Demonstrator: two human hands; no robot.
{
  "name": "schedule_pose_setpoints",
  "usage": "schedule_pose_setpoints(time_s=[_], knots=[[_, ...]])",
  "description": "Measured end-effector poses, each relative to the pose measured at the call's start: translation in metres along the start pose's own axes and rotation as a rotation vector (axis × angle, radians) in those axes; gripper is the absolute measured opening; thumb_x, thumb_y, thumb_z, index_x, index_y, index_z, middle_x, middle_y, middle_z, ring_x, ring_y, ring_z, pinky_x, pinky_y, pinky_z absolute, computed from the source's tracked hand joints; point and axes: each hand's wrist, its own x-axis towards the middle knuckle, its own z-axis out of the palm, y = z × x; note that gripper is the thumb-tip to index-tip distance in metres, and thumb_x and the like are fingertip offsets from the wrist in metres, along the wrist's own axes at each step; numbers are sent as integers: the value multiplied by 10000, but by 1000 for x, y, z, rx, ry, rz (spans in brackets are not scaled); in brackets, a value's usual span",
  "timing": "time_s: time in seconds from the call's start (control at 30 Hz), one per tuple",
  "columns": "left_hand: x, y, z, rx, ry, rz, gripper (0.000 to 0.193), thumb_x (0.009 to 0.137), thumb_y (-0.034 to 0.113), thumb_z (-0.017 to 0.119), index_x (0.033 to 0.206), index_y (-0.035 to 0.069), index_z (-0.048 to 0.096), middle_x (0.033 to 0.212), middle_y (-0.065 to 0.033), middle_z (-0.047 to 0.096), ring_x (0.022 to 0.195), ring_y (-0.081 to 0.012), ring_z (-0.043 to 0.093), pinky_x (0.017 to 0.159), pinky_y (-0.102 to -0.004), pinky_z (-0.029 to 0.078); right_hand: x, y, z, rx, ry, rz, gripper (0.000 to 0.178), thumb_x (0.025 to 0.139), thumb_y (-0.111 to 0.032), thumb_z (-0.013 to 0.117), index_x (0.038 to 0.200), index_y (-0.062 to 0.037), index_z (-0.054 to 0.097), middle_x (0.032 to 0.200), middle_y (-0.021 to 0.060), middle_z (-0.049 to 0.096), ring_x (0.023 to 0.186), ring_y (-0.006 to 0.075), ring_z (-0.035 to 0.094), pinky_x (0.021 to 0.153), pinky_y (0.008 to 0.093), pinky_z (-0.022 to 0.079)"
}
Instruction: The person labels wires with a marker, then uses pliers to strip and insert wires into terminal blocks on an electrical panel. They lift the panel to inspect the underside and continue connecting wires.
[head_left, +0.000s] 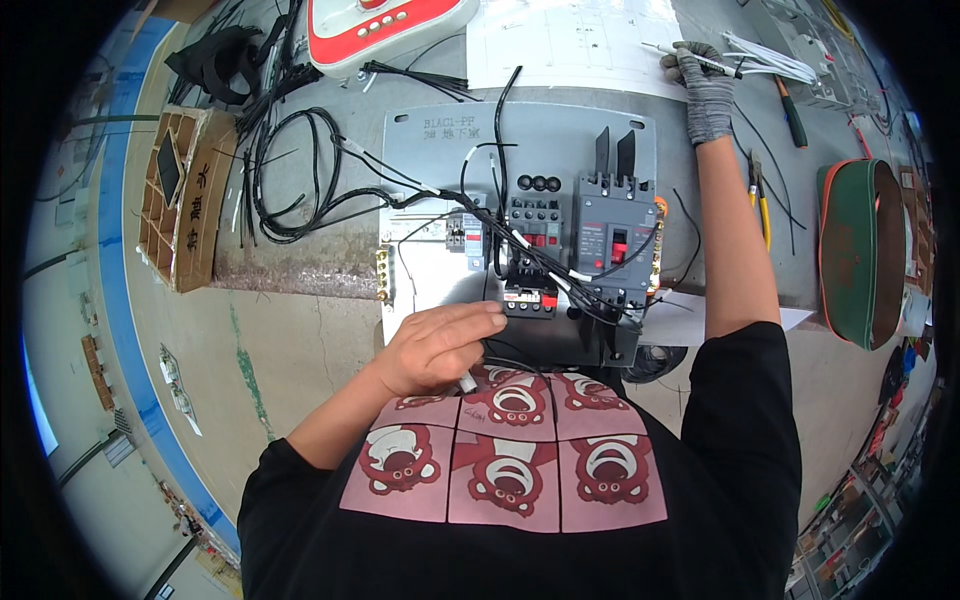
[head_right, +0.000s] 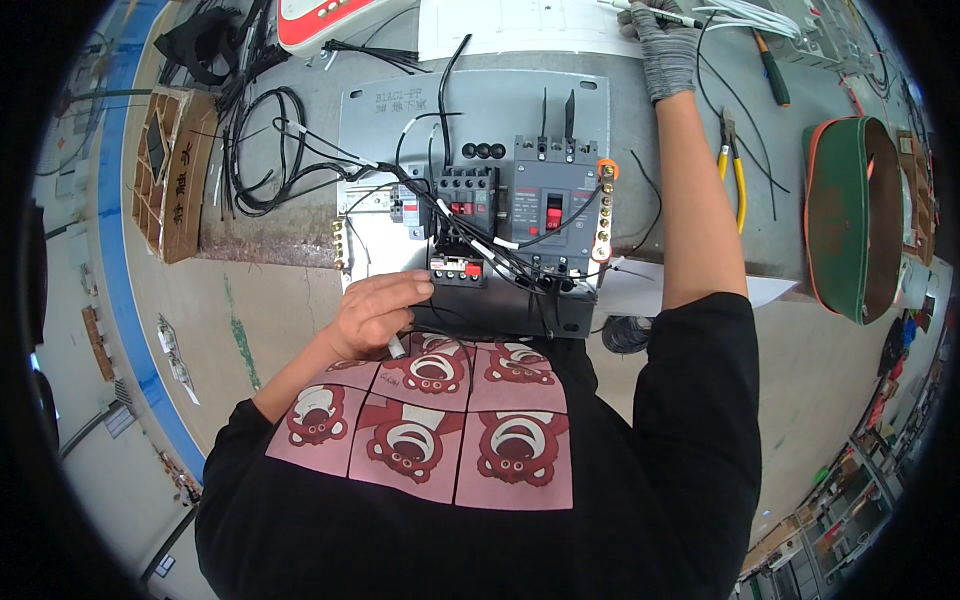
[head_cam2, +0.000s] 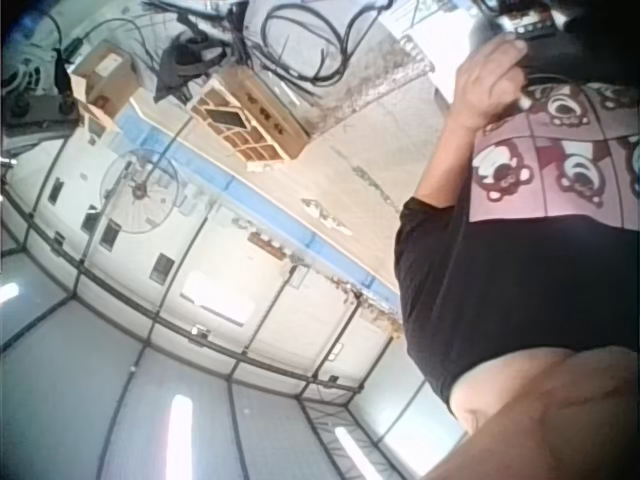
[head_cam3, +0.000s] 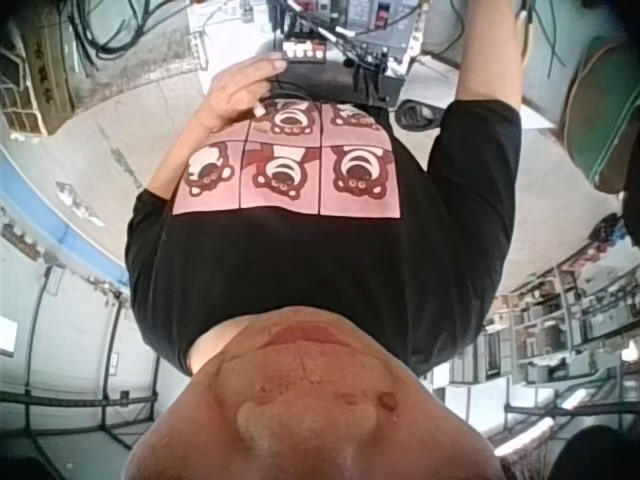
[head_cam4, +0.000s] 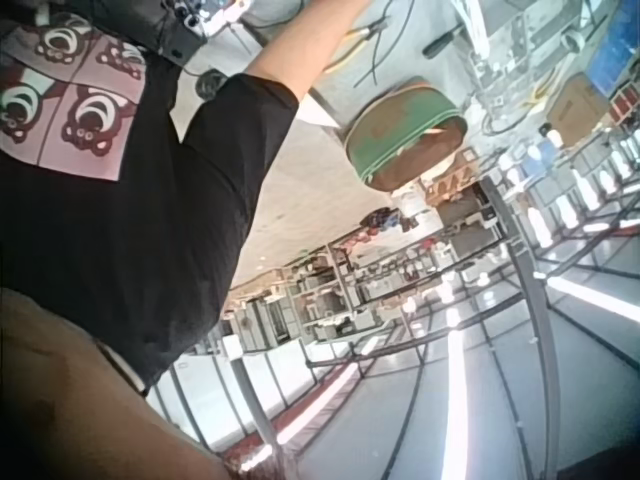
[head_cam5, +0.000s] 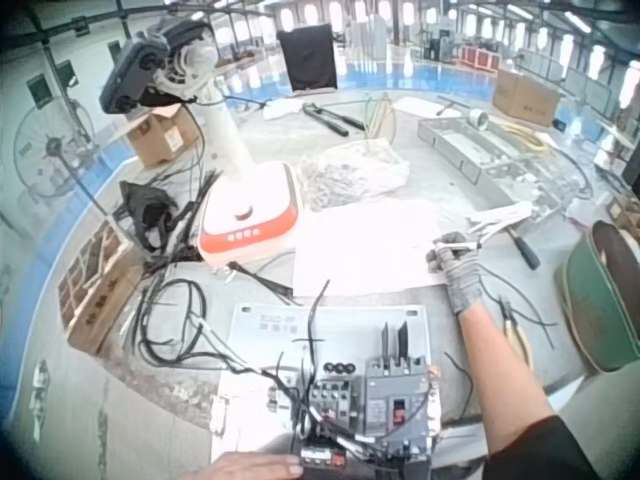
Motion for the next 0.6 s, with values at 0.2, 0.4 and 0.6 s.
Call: schedule_pose_setpoints(time_s=[0.2,0.4,0.6], knots=[[1,1,0,11,12,7,255,679,-34,660,841,44,480,1080,-128,645,951,-313,676,733,-344,582,-2,-3,2,4,-9,-2,122,909,-82,616,992,6,631,784,117,682,632,121,621,593,219,508],[0,1,0,18,0,7,262,678,-26,665,849,44,479,1083,-133,643,959,-317,673,735,-347,579,0,0,-1,-5,1,5,118,912,-86,612,989,2,628,789,117,684,639,119,625,601,216,509],[-1,2,0,10,8,-31,282,669,-10,675,866,43,481,1085,-140,643,957,-326,671,744,-365,573,4,7,-4,-6,-2,-2,127,909,-88,618,996,4,630,785,113,684,637,121,626,594,216,509]])
